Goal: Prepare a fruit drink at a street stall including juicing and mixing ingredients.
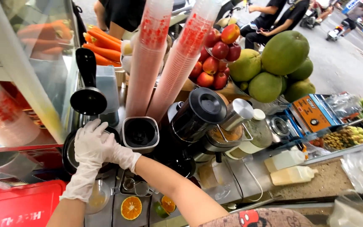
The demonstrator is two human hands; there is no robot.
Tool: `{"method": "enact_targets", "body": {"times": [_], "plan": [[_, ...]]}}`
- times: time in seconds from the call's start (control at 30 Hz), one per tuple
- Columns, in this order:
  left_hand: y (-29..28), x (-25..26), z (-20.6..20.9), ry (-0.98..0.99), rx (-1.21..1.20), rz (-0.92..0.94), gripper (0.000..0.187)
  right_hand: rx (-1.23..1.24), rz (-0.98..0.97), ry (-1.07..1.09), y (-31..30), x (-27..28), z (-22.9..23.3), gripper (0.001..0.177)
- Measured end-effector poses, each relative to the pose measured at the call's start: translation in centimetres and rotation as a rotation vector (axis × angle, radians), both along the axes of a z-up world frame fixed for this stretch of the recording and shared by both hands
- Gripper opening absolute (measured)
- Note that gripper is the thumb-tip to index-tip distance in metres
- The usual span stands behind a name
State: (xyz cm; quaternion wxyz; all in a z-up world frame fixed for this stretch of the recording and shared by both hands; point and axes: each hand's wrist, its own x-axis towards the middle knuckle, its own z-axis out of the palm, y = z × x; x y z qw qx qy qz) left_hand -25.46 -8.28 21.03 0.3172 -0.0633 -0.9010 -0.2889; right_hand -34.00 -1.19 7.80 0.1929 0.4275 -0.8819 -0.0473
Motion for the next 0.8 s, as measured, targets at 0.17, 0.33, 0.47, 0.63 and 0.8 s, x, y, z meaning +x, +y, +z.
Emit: {"method": "enact_targets", "body": {"times": [0.17, 0.33, 0.47, 0.63, 0.8], "plan": [[-3.1, -0.8, -0.8, -0.210, 0.174, -0.010, 0.037, -0.032, 0.094, -0.052, -0.9, 0.7, 1.1, 0.031], [-2.7, -0.7, -1.5, -0.171, 0.169, 0.045, 0.038, -0.232, 0.193, -0.211, 0.4, 1.2, 0.3, 0.039], [-1.6, -2.1, -0.5, -0.187, 0.140, -0.051, 0.037, -0.646, 0.245, -0.715, 1.9, 0.6, 0.6, 0.036], [-1.7, 0.6, 0.1, -0.034, 0.079, -0.082, 0.036, -0.377, 0.155, -0.321, 4.6, -0.2, -7.9, 0.049], [-2.2, 0.3, -1.9, 0.106, 0.174, -0.064, 0.035, -0.692, -0.001, -0.640, 3.2, 1.1, -2.0, 0.045]]}}
